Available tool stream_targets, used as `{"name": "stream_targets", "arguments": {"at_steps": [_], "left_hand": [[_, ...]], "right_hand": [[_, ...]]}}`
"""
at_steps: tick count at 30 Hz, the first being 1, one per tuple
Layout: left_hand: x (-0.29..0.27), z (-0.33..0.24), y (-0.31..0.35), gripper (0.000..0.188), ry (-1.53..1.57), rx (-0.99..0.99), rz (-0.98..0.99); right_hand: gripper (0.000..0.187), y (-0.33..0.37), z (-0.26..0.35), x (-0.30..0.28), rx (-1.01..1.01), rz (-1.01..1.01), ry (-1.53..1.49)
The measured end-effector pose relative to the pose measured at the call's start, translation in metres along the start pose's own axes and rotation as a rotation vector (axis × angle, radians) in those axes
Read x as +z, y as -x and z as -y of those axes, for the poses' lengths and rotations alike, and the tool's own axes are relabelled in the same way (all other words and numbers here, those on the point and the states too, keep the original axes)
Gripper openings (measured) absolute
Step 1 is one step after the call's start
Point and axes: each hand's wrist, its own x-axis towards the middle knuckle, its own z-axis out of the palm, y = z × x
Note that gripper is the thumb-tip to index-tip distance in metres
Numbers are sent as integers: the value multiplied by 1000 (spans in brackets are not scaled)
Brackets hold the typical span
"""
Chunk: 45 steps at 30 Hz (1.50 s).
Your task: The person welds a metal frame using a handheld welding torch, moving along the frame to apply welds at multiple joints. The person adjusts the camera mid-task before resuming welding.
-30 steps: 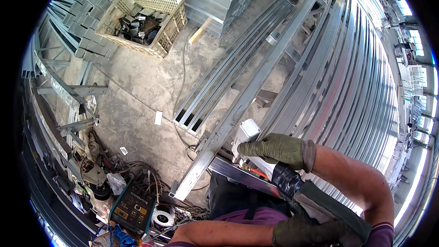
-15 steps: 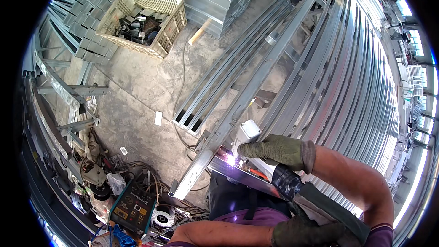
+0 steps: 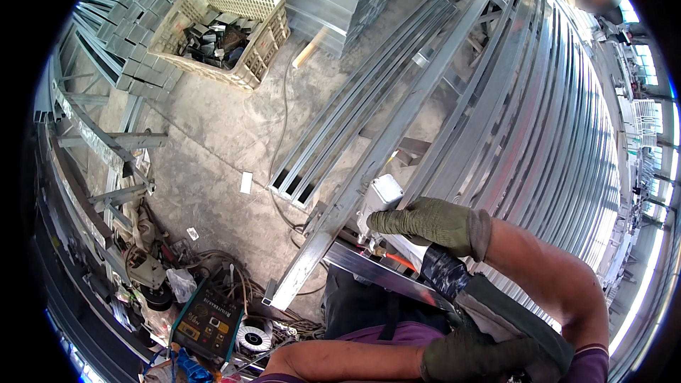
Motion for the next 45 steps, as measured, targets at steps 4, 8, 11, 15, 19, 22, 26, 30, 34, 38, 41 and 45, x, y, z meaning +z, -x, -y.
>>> {"name": "stream_targets", "arguments": {"at_steps": [4, 8, 11, 15, 19, 22, 26, 30, 34, 38, 41, 45], "left_hand": [[3, 25, 4, 40, -233, 308, 15], [3, 21, 5, 34, -289, 351, -18], [3, 25, 6, 34, -395, 497, -16], [3, 22, 9, 31, -613, 616, -107], [7, 5, 10, 40, 11, 63, 0], [5, 13, 12, 44, -500, 539, -38], [5, 6, 14, 45, -543, 555, -36], [8, 7, 12, 45, -534, 575, -52], [13, 1, 10, 46, 112, 65, 33], [12, 10, 9, 50, -343, 470, -66], [14, 20, 10, 54, -620, 706, -132], [16, 28, 10, 59, -662, 702, -153]], "right_hand": [[63, -10, -61, 9, -436, -22, 315], [63, -9, -50, 10, -231, 24, 201], [61, -9, -60, 11, -332, -17, 334], [57, -10, -55, 14, -291, 2, 149], [52, -9, -52, 14, -301, 4, 194], [50, -8, -51, 14, -386, 2, 277], [53, -8, -58, 16, -463, -22, 261], [56, -3, -25, 13, -130, 62, 171], [58, -7, -60, 17, -493, -14, 357], [58, -5, -56, 18, -538, -39, 355], [55, 2, -30, 16, -213, 67, 182], [51, 3, -5, 15, 90, 96, 15]]}}
